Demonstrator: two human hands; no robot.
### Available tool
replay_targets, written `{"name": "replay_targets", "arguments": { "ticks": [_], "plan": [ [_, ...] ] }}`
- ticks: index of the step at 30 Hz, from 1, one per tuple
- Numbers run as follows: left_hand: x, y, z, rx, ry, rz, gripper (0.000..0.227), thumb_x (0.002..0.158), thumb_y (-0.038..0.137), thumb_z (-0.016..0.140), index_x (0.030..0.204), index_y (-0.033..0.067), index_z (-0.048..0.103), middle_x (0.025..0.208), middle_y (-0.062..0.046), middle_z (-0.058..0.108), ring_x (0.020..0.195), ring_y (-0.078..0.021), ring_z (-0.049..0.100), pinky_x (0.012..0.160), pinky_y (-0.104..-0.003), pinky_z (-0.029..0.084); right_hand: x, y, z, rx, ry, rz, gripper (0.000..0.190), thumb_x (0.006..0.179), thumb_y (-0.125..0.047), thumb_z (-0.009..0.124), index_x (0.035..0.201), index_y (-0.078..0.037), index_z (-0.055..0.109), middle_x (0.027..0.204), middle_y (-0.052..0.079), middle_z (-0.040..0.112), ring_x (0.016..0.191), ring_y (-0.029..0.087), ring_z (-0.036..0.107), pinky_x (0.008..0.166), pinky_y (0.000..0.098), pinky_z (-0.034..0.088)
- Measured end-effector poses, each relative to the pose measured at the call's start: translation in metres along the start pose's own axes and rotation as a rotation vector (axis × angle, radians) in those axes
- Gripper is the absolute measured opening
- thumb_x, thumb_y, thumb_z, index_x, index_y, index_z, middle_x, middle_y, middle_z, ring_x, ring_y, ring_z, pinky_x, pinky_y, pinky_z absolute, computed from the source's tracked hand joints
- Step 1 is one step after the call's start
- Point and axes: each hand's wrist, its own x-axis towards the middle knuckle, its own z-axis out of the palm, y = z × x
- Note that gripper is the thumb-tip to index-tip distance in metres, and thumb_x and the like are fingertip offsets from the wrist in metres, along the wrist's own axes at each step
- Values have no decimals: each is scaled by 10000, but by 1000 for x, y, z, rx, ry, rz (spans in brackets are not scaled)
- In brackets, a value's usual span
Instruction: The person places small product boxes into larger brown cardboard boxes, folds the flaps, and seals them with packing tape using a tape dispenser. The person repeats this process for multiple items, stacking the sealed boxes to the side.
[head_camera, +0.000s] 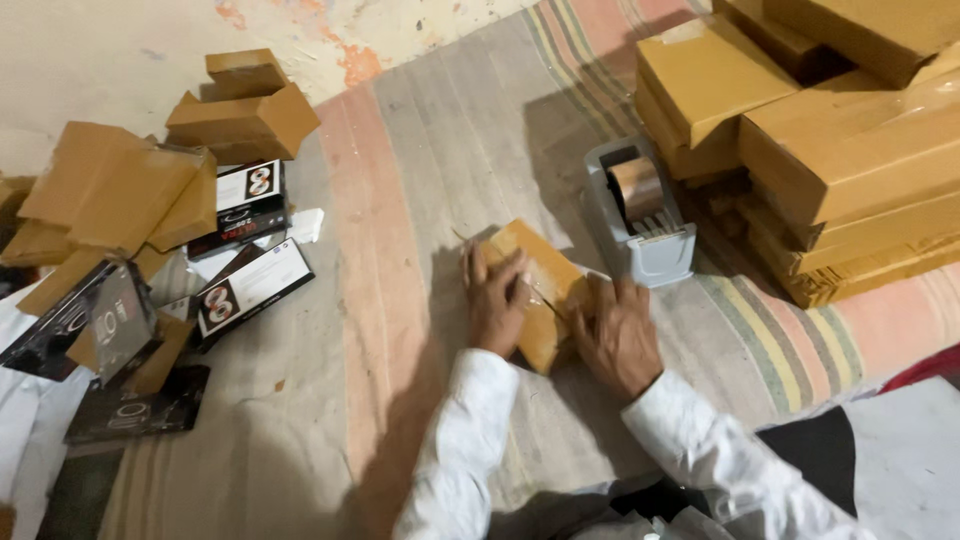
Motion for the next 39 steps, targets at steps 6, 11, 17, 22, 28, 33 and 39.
{"name": "replay_targets", "arguments": {
  "ticks": [6, 11, 17, 22, 28, 33, 39],
  "plan": [
    [59, -26, 11, 15, -249, 180, 442, 965, 288, 622, 1401, 226, 660, 1683, -267, 271, 1572, -459, 193, 1272, -543, 149, -19, -24, 10, 231, 135, 68, 658, 874, -218, 770, 1415, 34, 493, 1280, 265, 531, 1141, 427, 524, 947, 479, 488],
    [39, 30, 18, 356, -347, 113, 897, 959, 689, 546, 1578, 75, 333, 1659, -272, 201, 1573, -432, 73, 1254, -559, -9, -6, -12, 11, 303, 157, -5, 638, 812, -189, 819, 1343, 28, 541, 1229, 241, 578, 1088, 394, 593, 919, 459, 517],
    [40, 93, 9, 400, -461, -114, 952, 870, 815, 339, 1602, 215, 234, 1687, -226, 35, 1564, -388, -66, 1233, -562, -118, 3, 22, -45, 272, 182, 88, 204, 955, -92, 684, 1158, -65, 686, 1056, 139, 707, 851, 265, 692, 695, 364, 595],
    [44, 128, 18, 456, -417, -240, 1120, 769, 865, 437, 1606, 158, 204, 1651, -320, -23, 1507, -481, -146, 1116, -667, -183, 72, 63, -71, -57, 111, 122, 482, 974, -285, 692, 1361, -20, 581, 1096, 210, 722, 977, 405, 690, 859, 519, 532],
    [43, 136, 25, 503, -378, -263, 1222, 749, 952, 390, 1595, 83, 235, 1632, -355, 51, 1526, -505, -66, 1153, -681, -131, 130, 110, -32, -38, -22, 165, 719, 878, -464, 791, 1346, 24, 547, 1205, 302, 639, 1081, 473, 604, 868, 530, 485],
    [43, 134, 27, 561, -356, -235, 1289, 715, 1008, 340, 1585, 60, 275, 1636, -356, 83, 1530, -516, -12, 1158, -700, -102, 150, 115, -31, 103, -67, 214, 526, 789, -316, 838, 1150, 41, 701, 999, 245, 737, 910, 362, 728, 791, 445, 570],
    [43, 133, 28, 564, -351, -239, 1332, 633, 1039, 324, 1584, 108, 283, 1637, -329, 100, 1537, -488, 0, 1154, -701, -94, 150, 72, -86, 232, -113, 317, 387, 787, -183, 811, 1071, 55, 700, 879, 185, 749, 769, 246, 732, 660, 362, 574]
  ]
}}
